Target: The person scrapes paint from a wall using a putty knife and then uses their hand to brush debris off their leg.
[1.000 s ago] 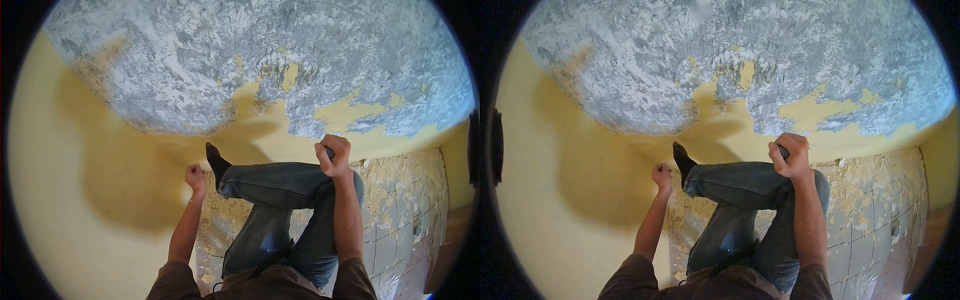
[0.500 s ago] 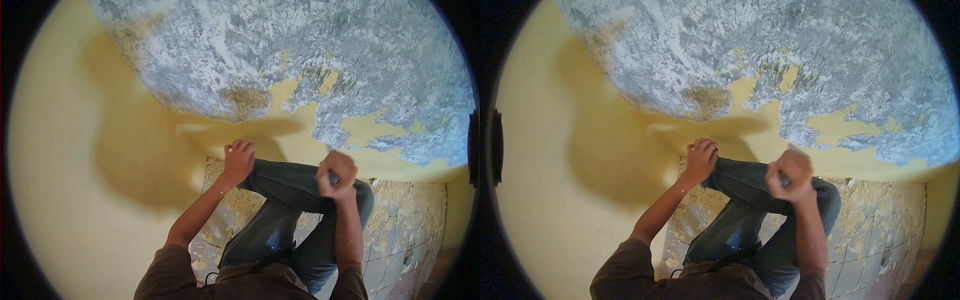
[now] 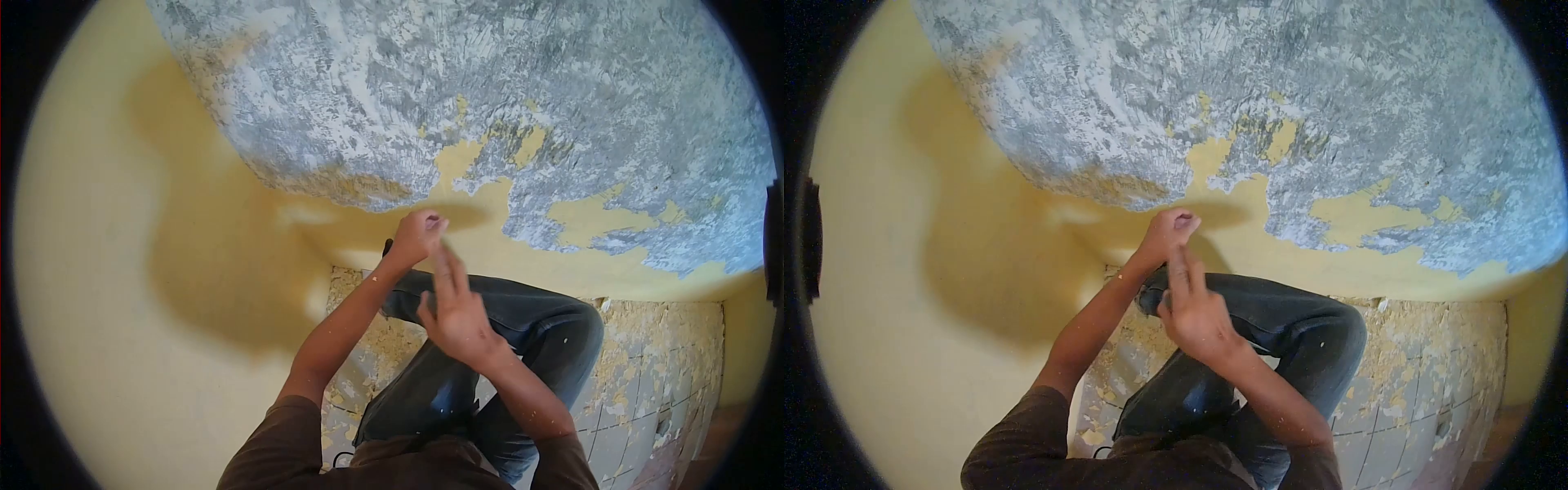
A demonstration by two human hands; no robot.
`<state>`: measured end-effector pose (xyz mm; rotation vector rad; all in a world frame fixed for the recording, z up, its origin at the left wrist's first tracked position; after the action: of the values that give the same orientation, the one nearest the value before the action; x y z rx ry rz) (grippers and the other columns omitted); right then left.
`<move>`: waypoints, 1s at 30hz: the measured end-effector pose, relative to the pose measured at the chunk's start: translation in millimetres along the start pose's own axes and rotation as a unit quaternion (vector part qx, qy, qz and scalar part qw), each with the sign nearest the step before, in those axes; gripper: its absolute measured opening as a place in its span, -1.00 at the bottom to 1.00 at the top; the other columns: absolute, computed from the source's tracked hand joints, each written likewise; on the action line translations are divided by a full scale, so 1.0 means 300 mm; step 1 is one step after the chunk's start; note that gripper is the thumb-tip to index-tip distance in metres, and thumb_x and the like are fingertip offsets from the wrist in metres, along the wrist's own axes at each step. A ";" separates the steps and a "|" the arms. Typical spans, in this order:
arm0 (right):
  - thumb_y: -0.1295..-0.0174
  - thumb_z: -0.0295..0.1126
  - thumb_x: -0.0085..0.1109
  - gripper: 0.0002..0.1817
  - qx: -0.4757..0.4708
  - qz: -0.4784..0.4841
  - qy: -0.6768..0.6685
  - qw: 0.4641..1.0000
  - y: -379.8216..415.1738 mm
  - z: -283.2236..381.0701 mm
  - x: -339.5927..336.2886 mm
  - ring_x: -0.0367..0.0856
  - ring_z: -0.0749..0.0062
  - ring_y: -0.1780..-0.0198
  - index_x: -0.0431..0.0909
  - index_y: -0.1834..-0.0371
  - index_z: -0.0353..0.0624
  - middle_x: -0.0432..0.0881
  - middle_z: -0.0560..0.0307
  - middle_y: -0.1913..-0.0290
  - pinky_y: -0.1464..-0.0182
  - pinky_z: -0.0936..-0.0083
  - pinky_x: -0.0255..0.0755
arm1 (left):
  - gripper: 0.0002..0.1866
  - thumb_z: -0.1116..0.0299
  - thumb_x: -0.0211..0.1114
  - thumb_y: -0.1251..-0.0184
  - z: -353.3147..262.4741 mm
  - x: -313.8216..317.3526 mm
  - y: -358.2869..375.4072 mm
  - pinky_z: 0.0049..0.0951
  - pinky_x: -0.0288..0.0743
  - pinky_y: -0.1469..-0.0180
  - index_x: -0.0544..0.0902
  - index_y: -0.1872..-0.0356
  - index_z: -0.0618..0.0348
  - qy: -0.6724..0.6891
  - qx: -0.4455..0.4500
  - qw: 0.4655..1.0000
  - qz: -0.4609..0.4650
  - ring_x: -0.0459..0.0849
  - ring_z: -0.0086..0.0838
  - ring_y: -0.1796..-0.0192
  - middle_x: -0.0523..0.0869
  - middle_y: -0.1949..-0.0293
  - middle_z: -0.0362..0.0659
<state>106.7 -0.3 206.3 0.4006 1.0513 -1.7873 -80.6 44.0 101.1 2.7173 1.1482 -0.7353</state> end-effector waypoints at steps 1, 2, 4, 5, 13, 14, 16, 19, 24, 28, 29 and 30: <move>-0.23 -0.51 0.19 -0.54 0.090 -0.072 0.025 0.993 -0.005 -0.021 -0.077 0.72 -0.08 0.08 0.45 -0.22 -0.38 0.57 -0.10 -0.21 0.22 0.17 0.70 | -0.70 0.19 0.37 -0.33 0.043 -0.009 -0.006 -0.12 0.61 0.02 0.75 0.16 0.24 -0.048 0.018 0.999 -0.017 0.77 -0.04 0.06 0.81 0.18 0.05; -0.22 -0.51 0.21 -0.40 -0.035 -0.030 0.056 0.997 -0.001 0.011 -0.040 0.71 -0.14 0.07 0.35 -0.35 -0.42 0.52 -0.22 -0.26 0.24 0.18 0.70 | -0.68 0.18 0.35 -0.35 0.045 -0.014 0.002 -0.16 0.65 0.06 0.75 0.17 0.28 -0.097 0.036 0.994 -0.031 0.79 0.01 0.14 0.81 0.23 0.11; -0.20 -0.50 0.23 -0.33 -0.077 0.083 -0.015 0.993 0.007 0.043 0.051 0.70 -0.20 0.07 0.28 -0.39 -0.45 0.48 -0.29 -0.29 0.23 0.15 0.70 | -0.68 0.16 0.36 -0.33 0.045 0.018 0.011 -0.13 0.64 0.06 0.75 0.17 0.26 -0.104 0.033 0.994 -0.004 0.78 0.02 0.13 0.81 0.23 0.10; -0.18 -0.49 0.25 -0.26 -0.118 0.196 -0.093 0.969 0.024 0.083 0.126 0.69 -0.26 0.06 0.21 -0.44 -0.49 0.44 -0.35 -0.33 0.22 0.12 0.69 | -0.67 0.14 0.37 -0.32 0.031 0.032 0.019 -0.11 0.64 0.05 0.75 0.18 0.24 -0.113 0.025 0.993 0.021 0.77 0.03 0.12 0.81 0.23 0.08; -0.10 -0.58 0.23 -0.25 -0.006 0.052 -0.111 0.992 0.018 -0.009 0.091 0.60 -0.31 -0.16 0.30 -0.46 -0.31 0.48 -0.34 -0.35 -0.22 0.08 0.56 | -0.63 0.13 0.39 -0.36 0.017 0.023 0.024 -0.24 0.66 0.04 0.73 0.15 0.31 -0.179 0.074 0.980 0.038 0.82 -0.12 0.10 0.80 0.22 0.11; -0.12 -0.54 0.25 -0.35 -0.041 0.118 -0.234 0.964 0.030 0.036 0.129 0.59 -0.26 -0.19 0.40 -0.37 -0.30 0.59 -0.30 -0.21 -0.27 0.16 0.52 | -0.64 0.13 0.39 -0.37 0.012 0.021 0.028 -0.22 0.66 0.06 0.73 0.16 0.31 -0.153 0.041 0.987 0.033 0.82 -0.10 0.13 0.80 0.25 0.12; -0.13 -0.52 0.26 -0.36 -0.004 0.090 -0.236 0.968 0.015 0.014 0.138 0.61 -0.26 -0.16 0.39 -0.36 -0.29 0.62 -0.30 -0.13 -0.21 0.15 0.54 | -0.65 0.13 0.38 -0.35 -0.004 0.038 0.044 -0.15 0.63 0.09 0.73 0.22 0.30 -0.129 0.053 0.990 0.035 0.78 -0.02 0.14 0.79 0.25 0.11; -0.18 -0.49 0.26 -0.26 0.178 0.045 -0.161 0.970 -0.005 -0.110 0.087 0.71 -0.27 0.10 0.23 -0.46 -0.29 0.66 -0.37 0.10 0.13 0.07 0.57 | -0.67 0.14 0.37 -0.33 0.021 0.047 0.077 -0.12 0.61 0.13 0.73 0.27 0.29 -0.135 0.059 0.987 0.067 0.75 0.06 0.17 0.78 0.27 0.11; -0.19 -0.51 0.22 -0.33 0.026 0.111 -0.345 0.932 0.023 0.029 0.111 0.68 -0.29 0.25 0.20 -0.38 -0.36 0.65 -0.34 0.28 0.24 0.05 0.55 | -0.66 0.15 0.39 -0.32 0.143 0.099 0.063 -0.24 0.60 0.15 0.74 0.24 0.31 0.007 -0.027 0.995 0.092 0.76 -0.07 0.28 0.78 0.34 0.10; -0.19 -0.49 0.24 -0.46 0.152 0.083 -0.203 0.964 0.017 -0.047 0.132 0.73 -0.10 0.32 0.33 -0.24 -0.38 0.63 -0.30 0.36 0.30 0.23 0.57 | -0.64 0.13 0.37 -0.44 0.109 0.161 0.078 -0.48 0.58 0.18 0.73 0.18 0.32 0.028 -0.069 0.984 0.163 0.69 -0.56 0.30 0.77 0.34 -0.18; -0.19 -0.46 0.28 -0.05 0.172 0.093 -0.185 0.963 -0.002 -0.103 0.106 0.69 -0.35 0.20 -0.15 -0.56 -0.32 0.64 -0.49 0.21 0.19 -0.05 0.58 | -0.65 0.15 0.36 -0.45 0.110 0.169 0.078 -0.48 0.57 0.17 0.73 0.16 0.33 -0.070 -0.051 0.980 0.180 0.68 -0.55 0.29 0.77 0.33 -0.18; -0.19 -0.46 0.29 -0.06 0.174 0.087 -0.225 0.955 0.004 -0.117 0.085 0.68 -0.37 0.20 -0.13 -0.55 -0.34 0.64 -0.49 0.22 0.19 -0.07 0.58 | -0.65 0.15 0.36 -0.45 0.112 0.168 0.074 -0.48 0.57 0.17 0.73 0.16 0.33 -0.069 -0.049 0.980 0.178 0.68 -0.55 0.29 0.77 0.33 -0.18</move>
<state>89.7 13.0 168.7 0.2665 0.3707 -1.7896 -48.1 51.6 46.0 2.6333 0.6260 -0.7738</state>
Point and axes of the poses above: each hand's wrist, its own y-axis away from the middle knuckle, its own x-axis out of the palm, z = x × y, the point moved 7 cm from there along -y, towards the middle knuckle
